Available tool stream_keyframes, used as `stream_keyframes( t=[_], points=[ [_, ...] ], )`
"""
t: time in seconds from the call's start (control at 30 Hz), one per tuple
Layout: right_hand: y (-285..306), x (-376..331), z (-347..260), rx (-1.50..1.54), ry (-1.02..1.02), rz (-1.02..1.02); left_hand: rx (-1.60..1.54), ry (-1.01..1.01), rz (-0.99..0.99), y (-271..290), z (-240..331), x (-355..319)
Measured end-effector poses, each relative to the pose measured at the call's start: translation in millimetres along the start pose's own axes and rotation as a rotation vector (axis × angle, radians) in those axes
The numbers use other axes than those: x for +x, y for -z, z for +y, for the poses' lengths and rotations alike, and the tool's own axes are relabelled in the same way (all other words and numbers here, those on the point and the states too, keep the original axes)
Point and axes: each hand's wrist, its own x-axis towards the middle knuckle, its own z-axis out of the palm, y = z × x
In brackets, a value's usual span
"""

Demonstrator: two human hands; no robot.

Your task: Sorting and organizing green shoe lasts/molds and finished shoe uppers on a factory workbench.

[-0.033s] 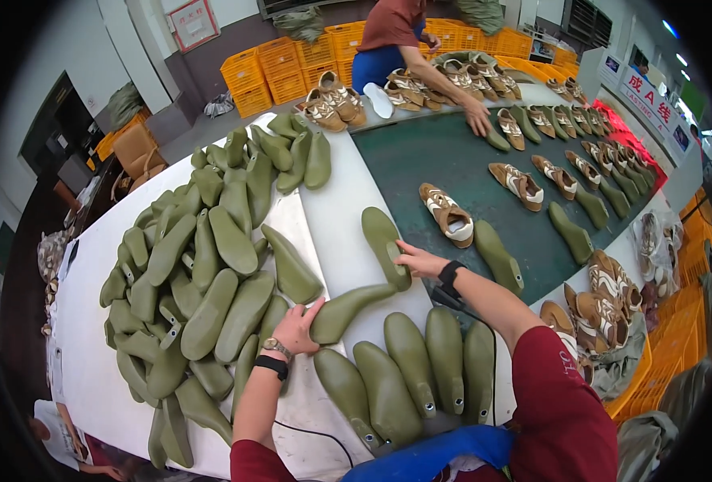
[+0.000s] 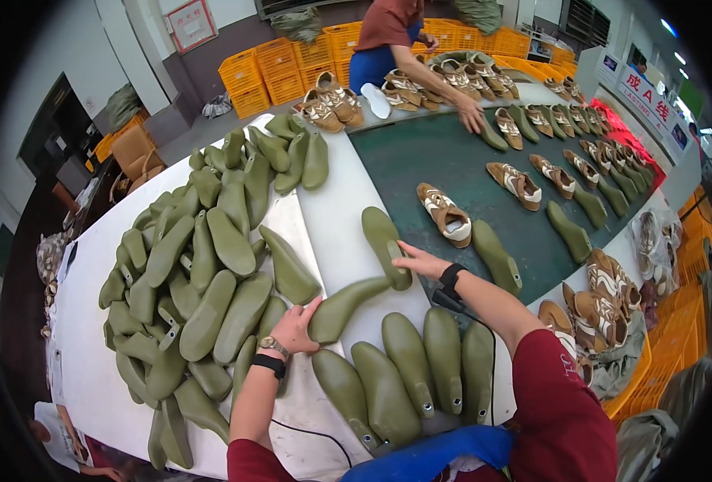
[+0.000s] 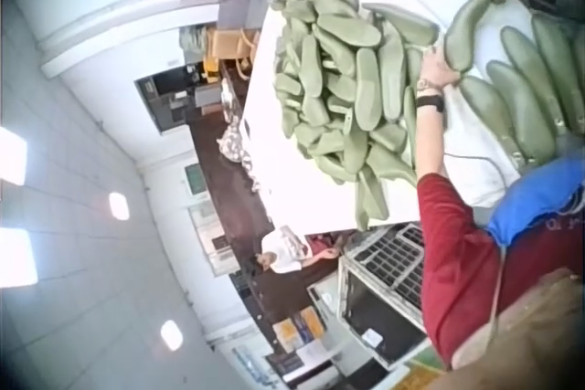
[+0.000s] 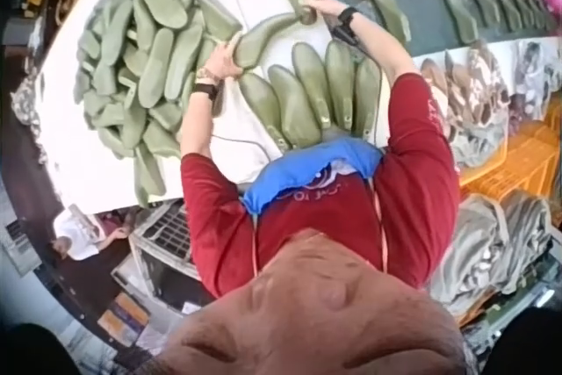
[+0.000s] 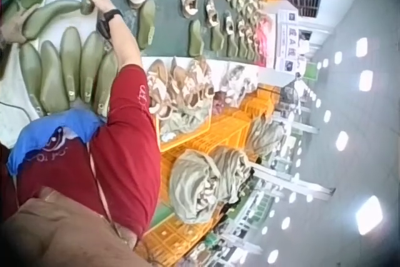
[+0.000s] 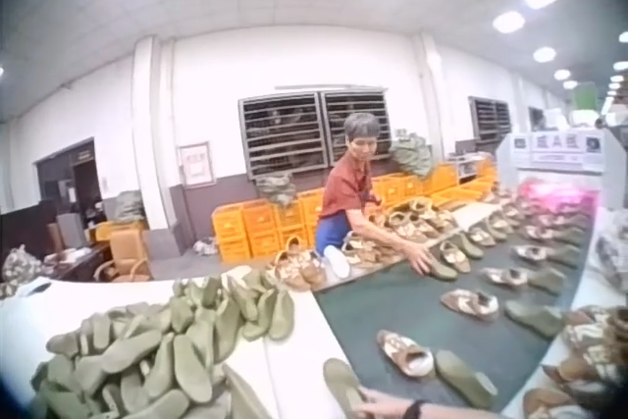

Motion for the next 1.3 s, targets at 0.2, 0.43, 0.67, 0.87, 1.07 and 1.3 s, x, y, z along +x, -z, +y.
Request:
stream_keyframes(
  t=[0.2,0.43,0.67,0.87,1.07,1.3],
  points=[
    [-20,-8,-13,-0.555,0.144,0.274,-0.572,0.206,-0.098,-7,19,37],
    [-39,-24,-8,-0.618,0.141,0.367,-0.700,0.326,-0.065,-55,61,102],
    [-33,-52,-7,-0.710,-0.042,0.217,-0.478,0.246,0.116,-43,59,111],
    [-44,-45,-35,-0.866,-0.064,0.292,-0.078,0.473,0.795,-34,-39,120],
    [-49,-35,-28,-0.831,-0.047,0.291,-0.516,0.626,0.598,-22,-92,129],
    [-51,-37,-31,-0.868,-0.061,0.289,-0.221,0.554,0.218,5,-28,130]
  ],
)
